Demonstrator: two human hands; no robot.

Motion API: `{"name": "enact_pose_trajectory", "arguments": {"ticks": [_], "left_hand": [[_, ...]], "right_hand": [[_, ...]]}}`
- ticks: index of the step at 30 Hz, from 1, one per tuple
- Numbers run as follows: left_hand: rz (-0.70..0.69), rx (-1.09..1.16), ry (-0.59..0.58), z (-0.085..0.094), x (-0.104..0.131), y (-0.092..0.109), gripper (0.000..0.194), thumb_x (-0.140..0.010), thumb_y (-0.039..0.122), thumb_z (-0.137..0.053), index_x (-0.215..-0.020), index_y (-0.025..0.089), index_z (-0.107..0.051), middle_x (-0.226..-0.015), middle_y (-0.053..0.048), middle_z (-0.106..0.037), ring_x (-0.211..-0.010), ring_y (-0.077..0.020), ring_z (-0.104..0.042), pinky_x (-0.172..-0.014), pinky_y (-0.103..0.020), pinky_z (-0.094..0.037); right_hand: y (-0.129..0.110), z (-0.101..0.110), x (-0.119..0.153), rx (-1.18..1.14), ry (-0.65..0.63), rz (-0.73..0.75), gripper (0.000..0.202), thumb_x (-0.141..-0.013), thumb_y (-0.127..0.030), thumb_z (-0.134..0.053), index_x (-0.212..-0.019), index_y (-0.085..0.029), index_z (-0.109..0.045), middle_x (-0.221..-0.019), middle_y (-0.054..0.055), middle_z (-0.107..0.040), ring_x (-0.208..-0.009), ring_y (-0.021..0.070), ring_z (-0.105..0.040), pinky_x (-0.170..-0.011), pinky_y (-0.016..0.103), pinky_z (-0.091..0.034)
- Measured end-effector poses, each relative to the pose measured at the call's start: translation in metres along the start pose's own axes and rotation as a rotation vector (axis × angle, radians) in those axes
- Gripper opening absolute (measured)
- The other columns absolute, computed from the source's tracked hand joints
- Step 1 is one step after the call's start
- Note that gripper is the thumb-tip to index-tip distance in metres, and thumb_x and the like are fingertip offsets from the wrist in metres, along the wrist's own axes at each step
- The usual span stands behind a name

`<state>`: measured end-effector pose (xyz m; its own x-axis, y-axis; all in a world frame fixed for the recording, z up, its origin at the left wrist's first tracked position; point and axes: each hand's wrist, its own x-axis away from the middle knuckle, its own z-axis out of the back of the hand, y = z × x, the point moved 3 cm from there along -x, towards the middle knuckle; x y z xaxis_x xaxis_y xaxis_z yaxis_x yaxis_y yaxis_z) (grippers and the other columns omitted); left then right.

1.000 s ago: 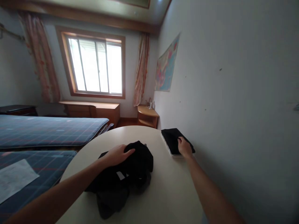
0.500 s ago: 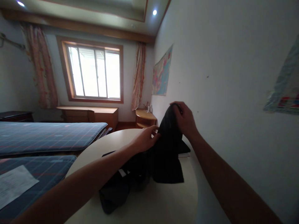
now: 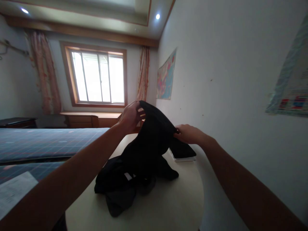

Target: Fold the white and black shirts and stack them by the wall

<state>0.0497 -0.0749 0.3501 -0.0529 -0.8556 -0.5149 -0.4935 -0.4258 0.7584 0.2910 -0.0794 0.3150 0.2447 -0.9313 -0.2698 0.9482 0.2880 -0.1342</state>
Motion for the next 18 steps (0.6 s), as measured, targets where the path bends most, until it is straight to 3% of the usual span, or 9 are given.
{"name": "enact_pose_trajectory", "arguments": {"ticks": [3,6,8,10,14,18], "left_hand": [[-0.021,-0.013,-0.001,0.003,-0.003,0.005,0.010,-0.085,0.027,-0.053,-0.081,0.018,-0.053,-0.079,-0.002,-0.062,-0.069,-0.0159,-0.064,-0.058,-0.025,-0.053],[0.046,-0.157,-0.020,0.000,0.003,-0.006,0.022,-0.084,0.039,-0.061,-0.093,0.020,-0.053,-0.087,-0.003,-0.064,-0.073,-0.0176,-0.065,-0.057,-0.026,-0.053],[0.107,-0.309,-0.086,-0.007,0.010,-0.018,0.037,-0.076,0.041,-0.073,-0.099,0.020,-0.053,-0.090,-0.004,-0.065,-0.076,-0.0182,-0.065,-0.059,-0.028,-0.054],[0.098,-0.439,-0.130,-0.013,0.016,-0.027,0.046,-0.068,0.037,-0.082,-0.099,0.019,-0.054,-0.089,-0.003,-0.065,-0.076,-0.0177,-0.064,-0.063,-0.029,-0.054],[-0.090,-0.418,-0.104,-0.015,0.010,-0.027,0.033,-0.070,0.028,-0.078,-0.094,0.016,-0.058,-0.087,-0.003,-0.065,-0.080,-0.0174,-0.063,-0.072,-0.032,-0.055],[-0.238,-0.233,-0.003,0.000,-0.012,-0.005,0.030,-0.073,0.022,-0.071,-0.100,0.019,-0.058,-0.091,0.000,-0.066,-0.086,-0.0173,-0.065,-0.074,-0.034,-0.055]], "right_hand": [[-0.001,0.007,-0.007,-0.354,0.016,-0.138,0.023,-0.092,-0.034,-0.046,-0.095,-0.017,-0.061,-0.081,0.009,-0.070,-0.061,0.0175,-0.065,-0.057,0.028,-0.050],[-0.014,0.027,-0.016,-0.804,0.295,-0.101,0.026,-0.095,-0.039,-0.041,-0.106,-0.019,-0.053,-0.091,0.008,-0.069,-0.067,0.0182,-0.066,-0.062,0.033,-0.055],[-0.030,0.039,-0.021,-0.920,0.496,0.021,0.026,-0.095,-0.043,-0.042,-0.103,-0.020,-0.052,-0.095,0.006,-0.066,-0.079,0.0192,-0.065,-0.071,0.036,-0.056],[-0.049,0.045,-0.023,-0.908,0.598,0.191,0.027,-0.096,-0.046,-0.042,-0.103,-0.021,-0.051,-0.096,0.004,-0.063,-0.090,0.0199,-0.063,-0.080,0.038,-0.055],[-0.075,0.038,-0.017,-0.739,0.649,0.451,0.036,-0.095,-0.048,-0.045,-0.121,-0.024,-0.045,-0.115,0.006,-0.061,-0.111,0.0222,-0.057,-0.098,0.044,-0.047],[-0.067,0.010,-0.007,-0.407,0.785,0.378,0.062,-0.087,-0.047,-0.057,-0.139,-0.022,-0.034,-0.140,0.013,-0.046,-0.133,0.0308,-0.039,-0.112,0.055,-0.029]]}}
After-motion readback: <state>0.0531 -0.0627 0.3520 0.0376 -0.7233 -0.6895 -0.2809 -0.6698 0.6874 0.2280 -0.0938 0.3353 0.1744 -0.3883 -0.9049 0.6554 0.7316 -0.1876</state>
